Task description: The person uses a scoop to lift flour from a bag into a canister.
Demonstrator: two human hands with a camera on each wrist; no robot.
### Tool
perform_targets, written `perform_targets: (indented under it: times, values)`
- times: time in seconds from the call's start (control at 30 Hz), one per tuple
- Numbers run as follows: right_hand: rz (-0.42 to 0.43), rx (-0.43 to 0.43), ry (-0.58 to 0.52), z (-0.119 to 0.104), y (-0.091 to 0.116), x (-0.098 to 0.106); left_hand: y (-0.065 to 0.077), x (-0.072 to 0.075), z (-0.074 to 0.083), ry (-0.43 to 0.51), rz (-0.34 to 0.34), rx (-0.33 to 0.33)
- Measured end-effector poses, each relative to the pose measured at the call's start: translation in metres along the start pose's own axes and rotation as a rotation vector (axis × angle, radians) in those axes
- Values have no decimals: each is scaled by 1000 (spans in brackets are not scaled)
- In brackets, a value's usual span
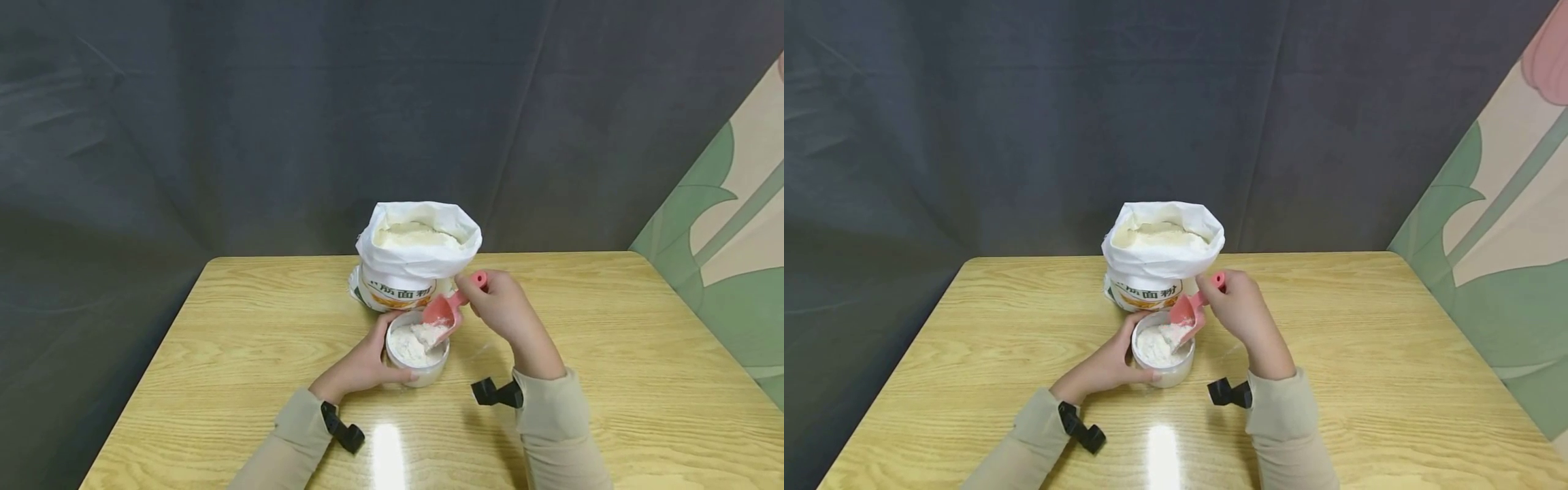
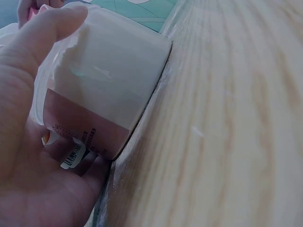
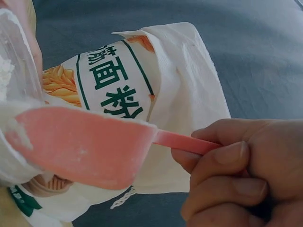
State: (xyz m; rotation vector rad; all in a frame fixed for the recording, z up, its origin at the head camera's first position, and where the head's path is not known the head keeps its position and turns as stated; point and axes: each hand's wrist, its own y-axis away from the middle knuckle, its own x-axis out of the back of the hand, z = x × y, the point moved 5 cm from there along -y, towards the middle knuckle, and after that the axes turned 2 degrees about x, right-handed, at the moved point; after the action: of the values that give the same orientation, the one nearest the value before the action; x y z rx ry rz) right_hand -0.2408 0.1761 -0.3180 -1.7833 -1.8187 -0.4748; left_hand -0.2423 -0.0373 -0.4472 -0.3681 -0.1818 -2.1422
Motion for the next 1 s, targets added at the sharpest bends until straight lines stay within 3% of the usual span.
perform_targets:
  times: [0.37,1.0]
  values:
    - [32,99,113,-15,7,-4,0,0,1,4,-3,-15]
    - [14,96,115,-19,10,-3,2,0,4,9,-4,-19]
